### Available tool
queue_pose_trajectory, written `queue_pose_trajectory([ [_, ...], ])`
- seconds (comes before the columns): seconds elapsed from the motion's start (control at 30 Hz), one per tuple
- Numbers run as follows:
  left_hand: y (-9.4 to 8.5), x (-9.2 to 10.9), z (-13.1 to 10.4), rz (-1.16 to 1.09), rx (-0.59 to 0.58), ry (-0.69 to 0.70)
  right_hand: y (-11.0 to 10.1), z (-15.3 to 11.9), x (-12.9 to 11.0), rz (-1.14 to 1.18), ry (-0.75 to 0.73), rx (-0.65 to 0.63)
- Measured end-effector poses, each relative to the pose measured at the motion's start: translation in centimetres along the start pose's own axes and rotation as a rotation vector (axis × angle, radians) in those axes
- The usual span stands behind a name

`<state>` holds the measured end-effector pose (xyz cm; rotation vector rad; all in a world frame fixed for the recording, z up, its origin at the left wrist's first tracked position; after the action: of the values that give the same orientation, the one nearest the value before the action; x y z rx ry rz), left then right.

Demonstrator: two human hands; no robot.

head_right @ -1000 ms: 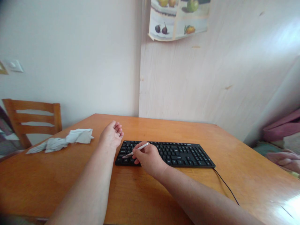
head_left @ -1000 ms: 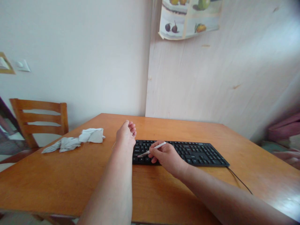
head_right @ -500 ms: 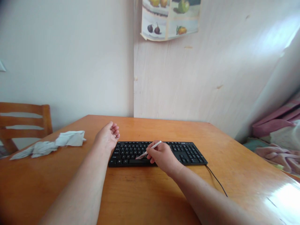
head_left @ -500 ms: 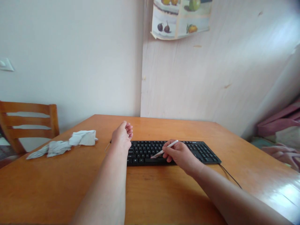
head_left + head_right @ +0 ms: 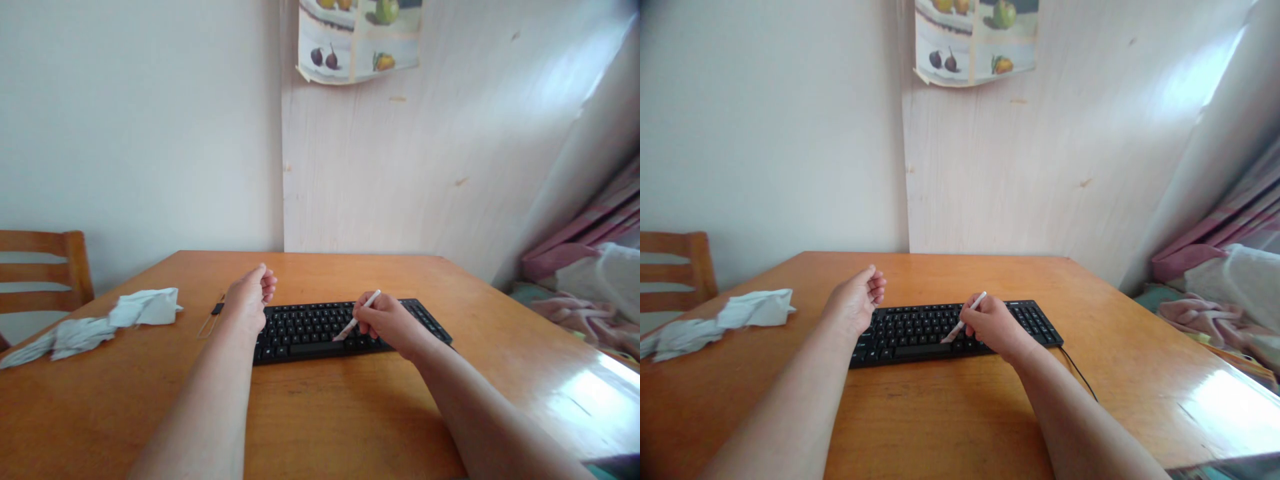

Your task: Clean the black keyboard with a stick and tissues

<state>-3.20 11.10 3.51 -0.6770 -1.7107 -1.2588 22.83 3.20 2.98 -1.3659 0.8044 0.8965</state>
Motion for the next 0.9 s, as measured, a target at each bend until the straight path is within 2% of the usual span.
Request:
queue_pose_trajectory([
  [0.33, 0.7, -0.7, -0.5, 0.193, -0.121, 0.078, -2.3, 0.1, -0.3, -0.186, -0.011, 0.046],
  [0.7, 1.2, -1.4, -1.3, 0.301, -0.219, 0.054, -4.9, 0.9, 0.5, -0.403, -0.069, 0.099],
  [0.9, 1.4, -1.7, -1.4, 0.359, -0.280, 0.059, -5.6, 1.1, 0.9, -0.505, -0.106, 0.093],
])
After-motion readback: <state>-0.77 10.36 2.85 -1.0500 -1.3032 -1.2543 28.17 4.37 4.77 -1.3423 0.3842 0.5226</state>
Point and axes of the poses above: each hand's wrist, its own z-axis towards the middle knuckle, its own y-axis out of the palm, x = y × z, the point moved 4 cm from there along z, towards the middle knuckle, and after that the axes turned 4 degrees about -z, right-handed, at the moved point
